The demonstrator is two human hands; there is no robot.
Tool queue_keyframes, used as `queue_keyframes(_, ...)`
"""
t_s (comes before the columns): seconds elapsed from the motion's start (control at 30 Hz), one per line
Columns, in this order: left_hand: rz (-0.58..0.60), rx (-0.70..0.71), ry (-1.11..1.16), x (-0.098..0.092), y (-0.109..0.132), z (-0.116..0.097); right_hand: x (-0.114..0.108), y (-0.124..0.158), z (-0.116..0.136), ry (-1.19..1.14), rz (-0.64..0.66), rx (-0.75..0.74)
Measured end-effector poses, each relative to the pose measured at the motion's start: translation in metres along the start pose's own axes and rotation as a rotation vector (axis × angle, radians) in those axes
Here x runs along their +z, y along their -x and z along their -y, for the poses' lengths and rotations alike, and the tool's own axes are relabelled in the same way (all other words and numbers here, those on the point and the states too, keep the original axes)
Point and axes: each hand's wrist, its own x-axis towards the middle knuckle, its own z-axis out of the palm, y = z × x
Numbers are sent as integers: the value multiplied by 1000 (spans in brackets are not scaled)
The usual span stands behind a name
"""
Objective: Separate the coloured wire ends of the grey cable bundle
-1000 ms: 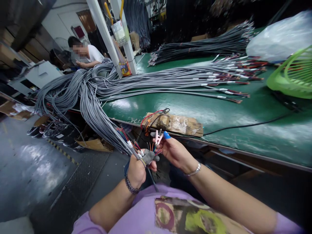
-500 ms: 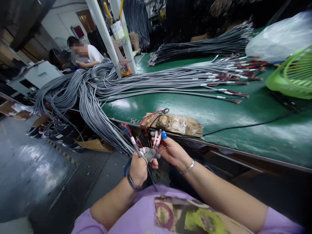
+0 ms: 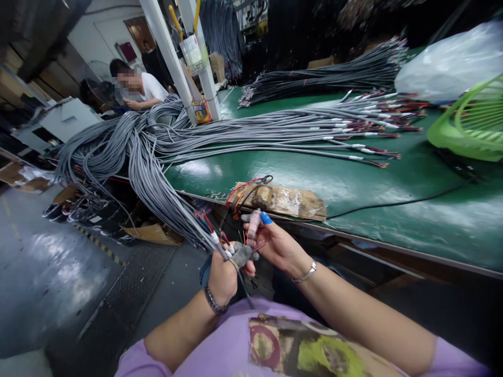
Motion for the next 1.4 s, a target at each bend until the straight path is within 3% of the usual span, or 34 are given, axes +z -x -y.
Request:
queue_keyframes(0.43,-66,36,29,3,-4,3,-2,7,1,182,-26,-85)
queue_keyframes(0.6,-62,37,38,2,-6,4,-5,3,3,125,-10,-10)
queue_keyframes(0.8,-15,29,7,2,-7,6,-3,-1,2,75,-61,-57)
queue_keyframes(0.93,-20,28,-6,2,-8,6,-1,1,2,68,-26,-52)
queue_keyframes(1.07,-28,38,5,-2,-5,9,-5,5,5,90,11,55)
queue_keyframes(1.23,17,48,-62,-11,1,15,-15,13,16,355,93,238)
queue_keyframes(1.4,113,96,-236,-14,6,10,-10,18,31,721,242,210)
